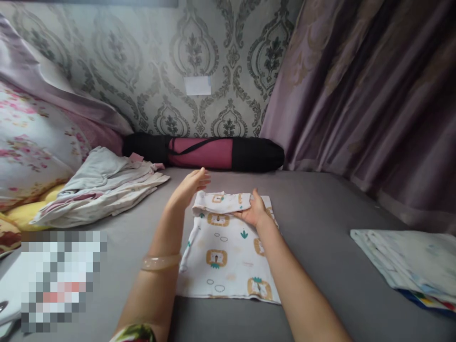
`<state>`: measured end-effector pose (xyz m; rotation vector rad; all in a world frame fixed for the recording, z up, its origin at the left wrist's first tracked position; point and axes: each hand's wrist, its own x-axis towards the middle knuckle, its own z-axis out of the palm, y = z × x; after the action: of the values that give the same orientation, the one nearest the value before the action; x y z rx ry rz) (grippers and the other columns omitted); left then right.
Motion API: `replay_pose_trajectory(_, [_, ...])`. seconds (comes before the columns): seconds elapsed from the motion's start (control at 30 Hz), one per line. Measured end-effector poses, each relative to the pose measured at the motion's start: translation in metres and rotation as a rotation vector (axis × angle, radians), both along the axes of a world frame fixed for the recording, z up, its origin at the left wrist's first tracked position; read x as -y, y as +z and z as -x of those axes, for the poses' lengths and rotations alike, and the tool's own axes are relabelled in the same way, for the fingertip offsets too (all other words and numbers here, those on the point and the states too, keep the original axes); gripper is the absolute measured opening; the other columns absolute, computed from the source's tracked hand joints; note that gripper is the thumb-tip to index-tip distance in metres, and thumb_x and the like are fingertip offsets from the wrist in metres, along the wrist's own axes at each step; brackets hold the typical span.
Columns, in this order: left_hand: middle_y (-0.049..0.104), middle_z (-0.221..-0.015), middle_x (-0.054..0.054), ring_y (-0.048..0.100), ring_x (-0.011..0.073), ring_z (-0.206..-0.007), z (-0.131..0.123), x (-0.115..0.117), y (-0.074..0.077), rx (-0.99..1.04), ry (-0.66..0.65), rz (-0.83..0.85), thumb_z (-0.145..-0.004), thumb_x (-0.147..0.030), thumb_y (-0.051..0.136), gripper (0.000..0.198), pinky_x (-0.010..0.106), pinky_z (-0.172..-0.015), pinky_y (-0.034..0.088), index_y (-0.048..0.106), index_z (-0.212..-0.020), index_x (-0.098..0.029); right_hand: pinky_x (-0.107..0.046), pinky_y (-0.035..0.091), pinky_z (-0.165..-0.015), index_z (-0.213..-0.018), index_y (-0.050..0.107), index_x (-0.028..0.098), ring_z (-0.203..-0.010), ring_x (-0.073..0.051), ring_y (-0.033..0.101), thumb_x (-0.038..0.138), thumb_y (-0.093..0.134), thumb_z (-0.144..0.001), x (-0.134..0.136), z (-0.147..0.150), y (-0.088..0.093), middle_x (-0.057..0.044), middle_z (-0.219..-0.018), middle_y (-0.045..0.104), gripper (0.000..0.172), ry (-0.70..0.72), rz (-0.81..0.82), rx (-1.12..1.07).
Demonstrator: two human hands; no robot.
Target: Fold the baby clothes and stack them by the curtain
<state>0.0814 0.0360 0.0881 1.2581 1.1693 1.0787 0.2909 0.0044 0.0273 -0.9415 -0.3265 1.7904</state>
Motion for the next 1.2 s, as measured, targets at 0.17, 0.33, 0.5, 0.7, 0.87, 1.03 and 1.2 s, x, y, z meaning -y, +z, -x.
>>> replay_pose_trajectory(0.17, [0.069,-0.086,0.008,0.065,0.0195,-0.076,0.042,-0.007,-0.018,-0.823,-0.093,0.052,-0.069,-0.039,0.065,0.032,0.024,-0.059,0.047,0.060,-0.090,-0.015,-0.046,0.055,-0.080,-0.108,0.057,0.013,-0.092,-0.024,0.068,0.038,0.049,-0.093,-0.005,0.002,-0.007,-0.012,-0.093,0.071,0.030,-0.021,0.017,0.044])
replay_pose_trajectory(0.33, [0.068,-0.094,0.007,0.064,0.0172,-0.070,0.033,0.000,-0.022,-1.046,-0.285,0.186,-0.061,-0.038,0.071,0.054,0.021,-0.053,0.047,0.052,-0.107,-0.017,-0.038,0.059,-0.072,-0.103,0.057,0.015,-0.073,-0.018,0.069,0.006,0.053,-0.084,-0.011,-0.002,-0.007,-0.005,-0.079,0.071,0.021,-0.159,-0.036,0.235])
replay_pose_trajectory(0.5, [0.067,-0.096,0.006,0.062,0.0146,-0.065,0.020,-0.001,-0.032,-1.126,-0.332,0.207,-0.067,-0.028,0.064,0.047,0.021,-0.053,0.048,0.049,-0.111,-0.020,-0.036,0.060,-0.067,-0.099,0.058,0.016,-0.068,-0.016,0.068,0.005,0.051,-0.084,-0.011,-0.019,-0.006,-0.004,-0.080,0.071,0.020,-0.146,-0.042,0.548])
replay_pose_trajectory(0.7, [0.066,-0.078,0.002,0.061,0.0149,-0.058,0.019,-0.004,-0.044,-1.050,-0.393,0.309,-0.056,-0.014,0.060,0.049,0.024,-0.053,0.050,0.054,-0.105,-0.022,-0.032,0.059,-0.061,-0.090,0.061,0.017,-0.069,-0.017,0.068,0.008,0.059,-0.078,-0.005,-0.037,-0.011,-0.004,-0.078,0.070,0.015,-0.054,-0.027,0.743])
replay_pose_trajectory(0.87, [0.064,-0.064,0.000,0.063,0.0195,-0.059,0.025,0.003,-0.035,-0.879,-0.367,0.284,-0.049,-0.024,0.072,0.040,0.028,-0.055,0.051,0.061,-0.087,-0.022,-0.026,0.055,-0.055,-0.090,0.064,0.016,-0.068,-0.017,0.066,0.008,0.064,-0.071,-0.002,-0.043,-0.007,-0.004,-0.078,0.071,0.020,-0.016,-0.046,0.934])
replay_pose_trajectory(1.03, [0.062,-0.056,0.000,0.063,0.0179,-0.057,0.030,0.004,-0.029,-0.755,-0.337,0.288,-0.055,-0.042,0.075,0.038,0.026,-0.055,0.051,0.062,-0.084,-0.021,-0.019,0.050,-0.058,-0.082,0.067,0.013,-0.071,-0.016,0.066,0.003,0.065,-0.065,0.001,-0.050,-0.002,-0.004,-0.076,0.072,0.020,0.007,-0.138,1.125])
replay_pose_trajectory(1.2, [0.060,-0.055,-0.003,0.060,0.0169,-0.055,0.032,-0.002,-0.036,-0.805,-0.277,0.288,-0.054,-0.032,0.076,0.039,0.026,-0.055,0.049,0.056,-0.086,-0.020,-0.019,0.045,-0.055,-0.078,0.068,0.013,-0.067,-0.016,0.065,0.001,0.063,-0.062,0.000,-0.055,-0.005,-0.004,-0.073,0.072,0.021,0.062,-0.183,1.259])
